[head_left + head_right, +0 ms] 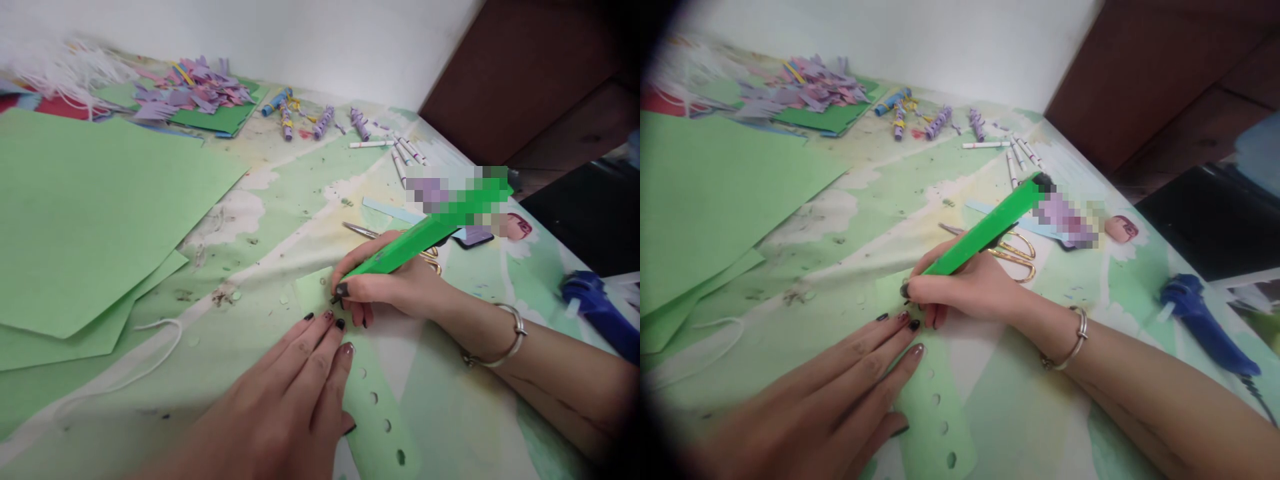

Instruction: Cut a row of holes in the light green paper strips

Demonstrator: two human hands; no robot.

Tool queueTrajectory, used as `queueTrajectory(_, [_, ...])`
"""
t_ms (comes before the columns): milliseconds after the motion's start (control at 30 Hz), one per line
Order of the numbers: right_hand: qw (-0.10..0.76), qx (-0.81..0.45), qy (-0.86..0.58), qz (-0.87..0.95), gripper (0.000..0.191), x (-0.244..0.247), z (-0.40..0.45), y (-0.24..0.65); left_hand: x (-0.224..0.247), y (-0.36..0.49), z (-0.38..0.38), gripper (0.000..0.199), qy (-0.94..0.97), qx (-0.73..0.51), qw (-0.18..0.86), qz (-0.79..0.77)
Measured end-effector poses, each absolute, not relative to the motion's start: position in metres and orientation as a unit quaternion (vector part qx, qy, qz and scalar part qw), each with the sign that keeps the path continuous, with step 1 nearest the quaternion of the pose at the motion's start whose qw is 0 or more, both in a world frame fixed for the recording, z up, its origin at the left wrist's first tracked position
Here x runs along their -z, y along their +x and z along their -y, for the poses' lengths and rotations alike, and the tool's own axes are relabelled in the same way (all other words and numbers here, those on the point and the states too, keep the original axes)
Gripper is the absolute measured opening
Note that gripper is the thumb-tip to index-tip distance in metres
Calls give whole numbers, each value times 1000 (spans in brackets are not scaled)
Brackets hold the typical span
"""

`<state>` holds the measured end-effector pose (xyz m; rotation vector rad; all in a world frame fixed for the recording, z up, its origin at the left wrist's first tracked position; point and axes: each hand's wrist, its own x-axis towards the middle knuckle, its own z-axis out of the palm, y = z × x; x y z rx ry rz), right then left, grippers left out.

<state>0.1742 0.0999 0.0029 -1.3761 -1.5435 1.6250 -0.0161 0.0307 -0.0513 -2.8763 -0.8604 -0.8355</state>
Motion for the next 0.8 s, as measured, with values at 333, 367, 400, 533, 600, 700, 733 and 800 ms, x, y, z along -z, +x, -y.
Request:
queueTrajectory(333, [259, -597, -511, 561, 7, -1, -100, 174, 58, -16, -29, 31, -924, 267, 5, 274])
queueTrajectory(367, [258, -596, -511, 563, 7, -1, -100, 174, 57, -16, -28, 31, -924, 267, 5, 273])
queueTrajectory(400, [256, -596, -508, 567, 7, 0, -100, 175, 56, -17, -29, 31, -924, 271, 8, 271])
queueTrajectory(533, [235, -583, -489, 605, 9, -1, -100, 180, 40, -25, -48, 21, -917, 298, -26, 265])
queueTrajectory(600, [226, -573, -479, 626, 10, -1, -101, 183, 31, -30, -65, 20, -888, 317, -78, 324])
queueTrajectory(700, [222, -563, -470, 642, 12, -1, -101, 184, 24, -33, -90, 12, -863, 270, -126, 408])
queueTrajectory(733, [221, -560, -468, 647, 12, -2, -101, 184, 24, -32, -95, 12, -859, 260, -140, 417])
queueTrajectory(800, [222, -555, -464, 654, 11, -2, -101, 183, 26, -29, -102, 16, -859, 237, -172, 419])
